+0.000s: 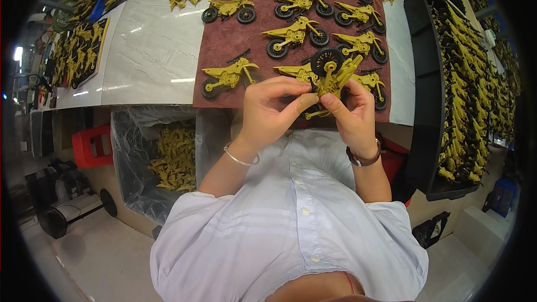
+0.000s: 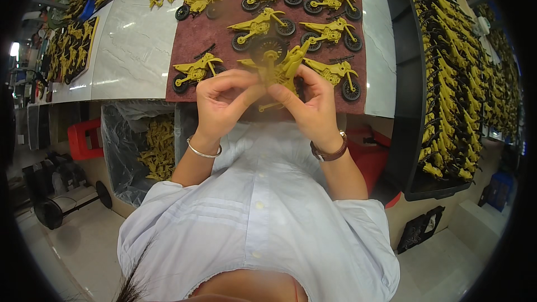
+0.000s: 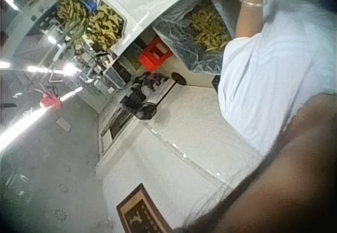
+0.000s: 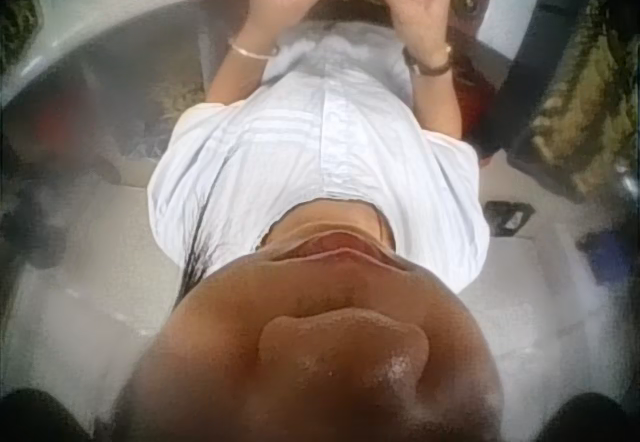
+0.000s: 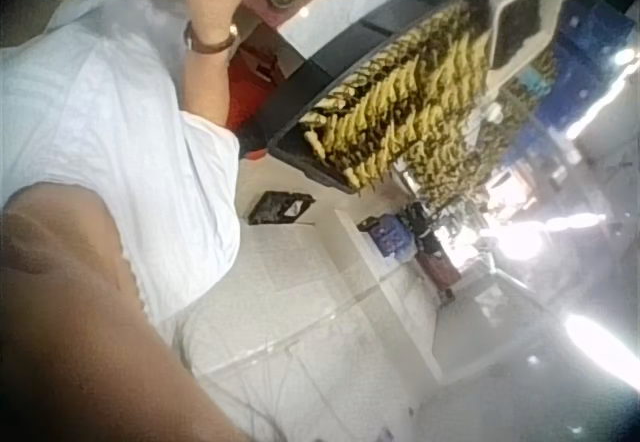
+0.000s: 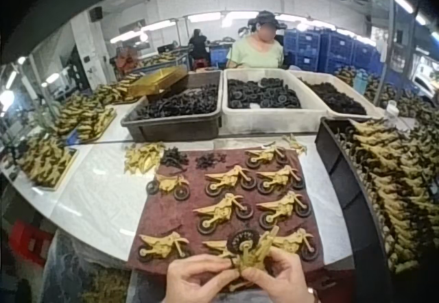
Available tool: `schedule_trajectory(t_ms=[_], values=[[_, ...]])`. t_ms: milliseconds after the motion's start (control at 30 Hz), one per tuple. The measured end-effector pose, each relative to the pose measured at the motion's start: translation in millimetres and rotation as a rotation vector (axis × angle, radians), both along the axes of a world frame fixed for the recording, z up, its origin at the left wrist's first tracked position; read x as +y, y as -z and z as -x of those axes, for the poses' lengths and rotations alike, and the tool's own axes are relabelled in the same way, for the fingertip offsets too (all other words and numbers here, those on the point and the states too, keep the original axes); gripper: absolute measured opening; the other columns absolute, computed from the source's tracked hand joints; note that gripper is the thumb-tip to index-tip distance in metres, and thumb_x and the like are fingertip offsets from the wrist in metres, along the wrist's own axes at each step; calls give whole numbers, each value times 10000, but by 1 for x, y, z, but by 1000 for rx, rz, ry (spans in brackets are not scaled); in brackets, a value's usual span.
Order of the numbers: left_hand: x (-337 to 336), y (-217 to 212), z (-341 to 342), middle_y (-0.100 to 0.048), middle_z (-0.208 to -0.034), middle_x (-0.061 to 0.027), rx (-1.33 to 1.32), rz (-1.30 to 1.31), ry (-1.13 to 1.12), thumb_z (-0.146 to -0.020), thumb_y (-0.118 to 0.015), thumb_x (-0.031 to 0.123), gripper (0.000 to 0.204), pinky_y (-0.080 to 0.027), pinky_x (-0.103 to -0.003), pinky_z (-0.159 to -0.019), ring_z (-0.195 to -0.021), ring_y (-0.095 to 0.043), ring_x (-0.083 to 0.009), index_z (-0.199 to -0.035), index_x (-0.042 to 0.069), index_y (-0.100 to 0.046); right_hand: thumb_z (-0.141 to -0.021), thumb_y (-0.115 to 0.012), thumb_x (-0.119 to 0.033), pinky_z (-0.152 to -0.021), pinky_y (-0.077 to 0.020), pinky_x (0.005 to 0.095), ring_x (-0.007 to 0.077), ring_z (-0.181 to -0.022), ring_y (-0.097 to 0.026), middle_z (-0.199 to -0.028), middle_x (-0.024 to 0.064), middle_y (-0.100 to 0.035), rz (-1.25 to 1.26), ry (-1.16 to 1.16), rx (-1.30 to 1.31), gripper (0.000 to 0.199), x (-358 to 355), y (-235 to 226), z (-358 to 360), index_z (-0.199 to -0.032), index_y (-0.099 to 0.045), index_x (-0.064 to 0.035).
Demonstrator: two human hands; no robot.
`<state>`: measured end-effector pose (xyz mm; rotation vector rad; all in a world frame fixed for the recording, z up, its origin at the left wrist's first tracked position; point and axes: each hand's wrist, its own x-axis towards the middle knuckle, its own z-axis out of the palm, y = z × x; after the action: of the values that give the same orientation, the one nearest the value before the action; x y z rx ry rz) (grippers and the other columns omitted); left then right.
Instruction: The person assembles toy motorcycles by attaching wheels to motorcycle frames, stacks the finished motorcycles into a storage tray, and retrieves more motorcycle frame parts from a bin.
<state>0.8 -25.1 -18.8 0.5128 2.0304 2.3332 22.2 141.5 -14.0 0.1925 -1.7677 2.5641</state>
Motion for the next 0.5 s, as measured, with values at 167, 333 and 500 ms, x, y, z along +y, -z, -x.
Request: schedule_trajectory(t_ms=[167, 333, 500], values=[[1, -11, 5, -650, -1052, -91, -66, -76, 120, -716, -785, 57, 421, -483, -284, -869, -979, -608, -136, -1090, -33, -614, -824, -689, -44, -829, -459, 251, 107, -936, -569, -1025, 48, -632, -207, -28, 97, 253, 11, 0, -1, -1053, -615, 34], [9, -25, 10, -656, -1066, -108, 73, -84, 160, -726, -771, 52, 391, -492, -276, -849, -974, -618, -128, -1078, -34, -625, -753, -722, -46, -656, -447, 260, 137, -741, -555, -874, 72, -622, -536, 38, 236, 226, 7, 1, -4, -935, -615, 35], [7, -21, 11, -687, -921, -123, 182, 2, 115, -747, -741, 17, 219, -524, -256, -727, -828, -657, -143, -946, -41, -669, -721, -742, -69, -603, -416, 252, 150, -673, -527, -810, 90, -590, -572, 19, 249, 230, 5, -2, -4, -884, -611, 29]])
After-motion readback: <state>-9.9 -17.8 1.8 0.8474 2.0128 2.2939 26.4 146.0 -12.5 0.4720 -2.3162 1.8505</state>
